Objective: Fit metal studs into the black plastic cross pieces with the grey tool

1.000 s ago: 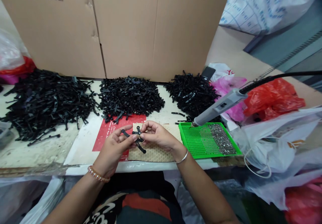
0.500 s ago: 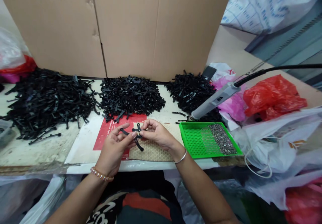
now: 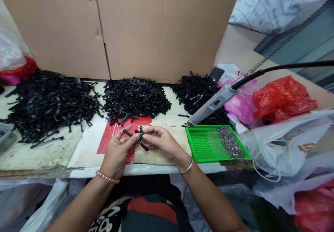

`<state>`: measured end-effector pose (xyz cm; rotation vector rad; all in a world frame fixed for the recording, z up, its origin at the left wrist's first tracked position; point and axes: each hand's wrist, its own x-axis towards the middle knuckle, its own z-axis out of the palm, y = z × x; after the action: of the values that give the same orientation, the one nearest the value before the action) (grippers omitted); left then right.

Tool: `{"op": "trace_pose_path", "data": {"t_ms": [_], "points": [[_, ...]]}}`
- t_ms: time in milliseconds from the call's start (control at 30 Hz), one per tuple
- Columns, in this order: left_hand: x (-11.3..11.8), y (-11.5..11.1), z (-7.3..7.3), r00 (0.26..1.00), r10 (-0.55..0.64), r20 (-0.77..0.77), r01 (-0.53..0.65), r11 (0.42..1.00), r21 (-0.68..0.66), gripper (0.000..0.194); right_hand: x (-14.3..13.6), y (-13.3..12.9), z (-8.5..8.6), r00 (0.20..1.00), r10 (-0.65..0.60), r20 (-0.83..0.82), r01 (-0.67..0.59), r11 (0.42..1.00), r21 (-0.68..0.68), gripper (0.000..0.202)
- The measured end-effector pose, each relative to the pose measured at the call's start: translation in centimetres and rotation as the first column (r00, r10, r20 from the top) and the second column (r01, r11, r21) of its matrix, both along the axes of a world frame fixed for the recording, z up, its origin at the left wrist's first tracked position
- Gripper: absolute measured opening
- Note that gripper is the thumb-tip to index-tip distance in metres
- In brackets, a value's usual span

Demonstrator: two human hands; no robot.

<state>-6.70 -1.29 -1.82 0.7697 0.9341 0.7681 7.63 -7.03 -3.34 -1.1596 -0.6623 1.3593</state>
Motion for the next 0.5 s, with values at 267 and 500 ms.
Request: {"op": "trace_pose_path", "data": {"t_ms": [267, 500], "points": [[-0.2, 0.0, 0.0, 0.997, -0.029, -0.077, 0.035, 0.997, 0.075, 0.065, -2.0, -1.3, -1.4, 0.991, -0.133, 0.028, 0.132, 0.991, 0.033, 0.041], [-0.6, 0.0, 0.4, 0.99, -0.067, -0.124, 0.089, 0.98, 0.18, 0.062, -1.1, -1.4, -0.7, 0.998, -0.064, -0.025, 0.064, 0.998, 0.025, 0.039]]}}
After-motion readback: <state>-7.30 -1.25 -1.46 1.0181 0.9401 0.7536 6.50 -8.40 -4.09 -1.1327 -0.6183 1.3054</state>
